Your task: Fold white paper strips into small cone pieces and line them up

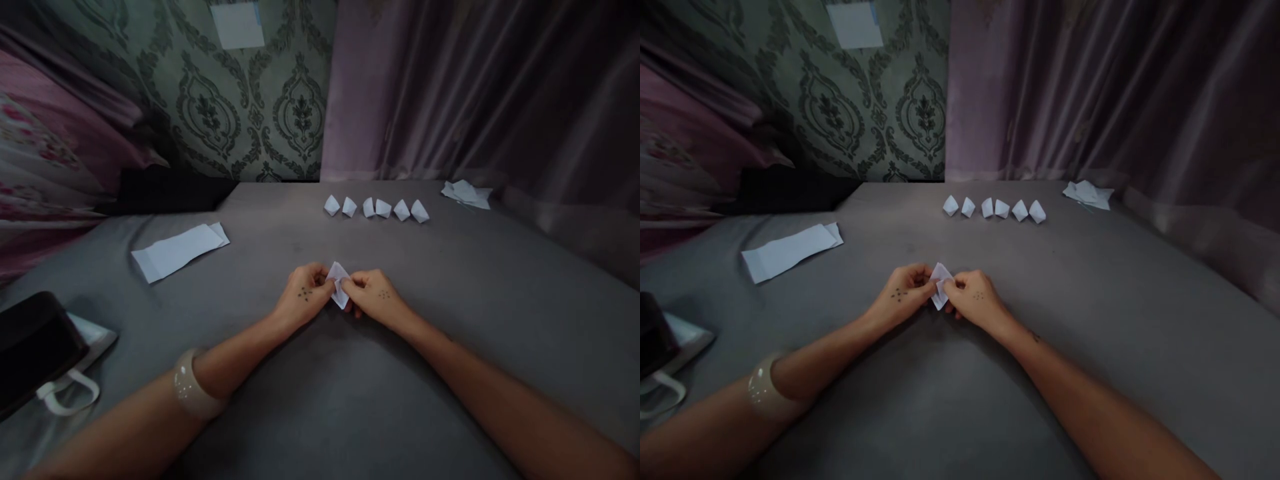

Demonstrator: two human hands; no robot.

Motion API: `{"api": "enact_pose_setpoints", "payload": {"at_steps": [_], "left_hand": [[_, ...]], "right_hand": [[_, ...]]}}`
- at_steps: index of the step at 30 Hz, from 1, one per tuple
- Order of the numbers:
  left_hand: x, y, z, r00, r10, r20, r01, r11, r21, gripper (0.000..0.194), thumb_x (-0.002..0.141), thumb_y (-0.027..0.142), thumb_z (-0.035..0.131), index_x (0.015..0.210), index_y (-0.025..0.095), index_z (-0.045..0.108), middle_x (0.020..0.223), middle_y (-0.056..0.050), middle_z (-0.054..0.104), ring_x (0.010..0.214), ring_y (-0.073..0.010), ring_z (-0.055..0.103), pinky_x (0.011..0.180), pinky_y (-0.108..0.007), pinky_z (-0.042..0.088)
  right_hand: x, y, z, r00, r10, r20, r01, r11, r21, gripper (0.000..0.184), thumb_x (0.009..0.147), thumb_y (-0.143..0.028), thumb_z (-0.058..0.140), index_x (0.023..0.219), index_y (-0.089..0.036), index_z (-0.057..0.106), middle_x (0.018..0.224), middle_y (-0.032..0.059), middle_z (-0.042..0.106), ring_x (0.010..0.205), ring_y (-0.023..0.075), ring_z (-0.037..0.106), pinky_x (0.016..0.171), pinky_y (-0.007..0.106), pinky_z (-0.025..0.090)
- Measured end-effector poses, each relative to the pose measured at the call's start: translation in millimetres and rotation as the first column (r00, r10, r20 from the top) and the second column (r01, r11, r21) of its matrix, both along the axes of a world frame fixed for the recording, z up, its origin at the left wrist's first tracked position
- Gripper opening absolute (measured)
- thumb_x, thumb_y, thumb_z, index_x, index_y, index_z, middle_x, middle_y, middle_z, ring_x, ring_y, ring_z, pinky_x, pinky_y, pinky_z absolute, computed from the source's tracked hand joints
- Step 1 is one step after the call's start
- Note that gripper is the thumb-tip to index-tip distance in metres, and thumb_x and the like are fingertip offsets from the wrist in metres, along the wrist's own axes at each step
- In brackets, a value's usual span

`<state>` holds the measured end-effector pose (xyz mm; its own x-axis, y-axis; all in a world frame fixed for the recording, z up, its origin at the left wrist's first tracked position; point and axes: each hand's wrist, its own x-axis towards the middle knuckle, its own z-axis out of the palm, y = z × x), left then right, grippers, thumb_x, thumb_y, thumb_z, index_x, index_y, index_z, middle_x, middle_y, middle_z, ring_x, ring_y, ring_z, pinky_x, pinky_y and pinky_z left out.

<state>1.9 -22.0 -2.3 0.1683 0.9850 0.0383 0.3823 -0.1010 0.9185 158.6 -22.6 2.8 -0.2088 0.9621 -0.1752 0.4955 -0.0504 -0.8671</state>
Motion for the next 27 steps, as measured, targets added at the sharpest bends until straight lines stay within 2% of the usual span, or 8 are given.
{"api": "enact_pose_setpoints", "payload": {"at_steps": [6,9,12,14,16,21,27], "left_hand": [[-1.8,1.1,-4.2,0.998,0.055,0.029,-0.055,0.998,0.003,0.018,0.077,0.031,0.058,0.076,0.014,0.062,0.060,-0.002,0.061,0.049,-0.0100,0.051,0.045,-0.019,0.036],[-1.6,0.1,-2.9,0.998,0.056,0.027,-0.057,0.998,0.009,0.018,0.077,0.031,0.057,0.077,0.014,0.062,0.059,-0.001,0.061,0.048,-0.0097,0.051,0.044,-0.019,0.034],[-0.6,-1.4,-1.0,0.999,0.044,0.027,-0.044,0.999,0.027,0.017,0.076,0.030,0.058,0.075,0.014,0.062,0.059,-0.001,0.059,0.050,-0.0097,0.051,0.044,-0.018,0.033],[0.0,-2.2,-0.5,0.999,0.038,0.021,-0.039,0.999,0.030,0.017,0.076,0.030,0.059,0.075,0.014,0.063,0.059,-0.001,0.059,0.052,-0.0103,0.051,0.045,-0.018,0.033],[0.3,-2.8,-0.9,1.000,0.024,0.020,-0.025,0.999,0.027,0.016,0.075,0.029,0.059,0.076,0.014,0.065,0.061,-0.001,0.060,0.053,-0.0110,0.053,0.045,-0.019,0.034],[0.9,-3.7,-3.1,0.999,0.012,0.031,-0.013,0.999,0.029,0.016,0.075,0.028,0.059,0.077,0.014,0.066,0.061,-0.002,0.061,0.053,-0.0109,0.052,0.045,-0.018,0.035],[2.2,-5.2,-2.6,0.999,0.003,0.036,-0.004,1.000,0.019,0.019,0.077,0.031,0.058,0.077,0.014,0.067,0.060,-0.001,0.060,0.053,-0.0108,0.051,0.044,-0.018,0.034]], "right_hand": [[-0.5,-2.4,-1.8,0.992,0.078,-0.098,-0.076,0.997,0.016,0.028,0.084,-0.032,0.052,0.062,-0.016,0.059,0.052,0.0002,0.063,0.038,0.0070,0.051,0.037,0.017,0.036],[-1.1,-3.2,-0.9,0.994,0.084,-0.064,-0.083,0.996,0.029,0.029,0.083,-0.032,0.053,0.060,-0.016,0.059,0.050,0.0006,0.062,0.037,0.0079,0.050,0.037,0.018,0.036],[-1.7,-3.2,0.7,0.999,-0.015,0.032,0.010,0.987,0.160,0.022,0.081,-0.026,0.054,0.064,-0.016,0.063,0.056,0.0017,0.065,0.045,0.0104,0.056,0.044,0.020,0.040],[-1.6,-2.6,1.3,0.995,-0.083,0.053,0.065,0.956,0.285,0.016,0.078,-0.023,0.054,0.075,-0.018,0.069,0.066,0.0020,0.069,0.057,0.0123,0.061,0.054,0.022,0.044],[-1.3,-1.3,0.8,0.995,-0.101,0.028,0.084,0.929,0.361,0.019,0.078,-0.022,0.055,0.086,-0.020,0.071,0.077,0.0021,0.071,0.065,0.0136,0.063,0.061,0.023,0.046],[-0.8,2.1,-2.9,0.997,-0.058,-0.044,0.072,0.889,0.452,0.019,0.081,-0.024,0.055,0.086,-0.021,0.073,0.083,0.0024,0.070,0.071,0.0138,0.062,0.064,0.025,0.045],[0.0,1.5,0.5,0.999,-0.043,-0.031,0.052,0.887,0.458,0.017,0.082,-0.026,0.055,0.081,-0.021,0.072,0.077,0.0011,0.068,0.066,0.0125,0.058,0.060,0.024,0.042]]}}
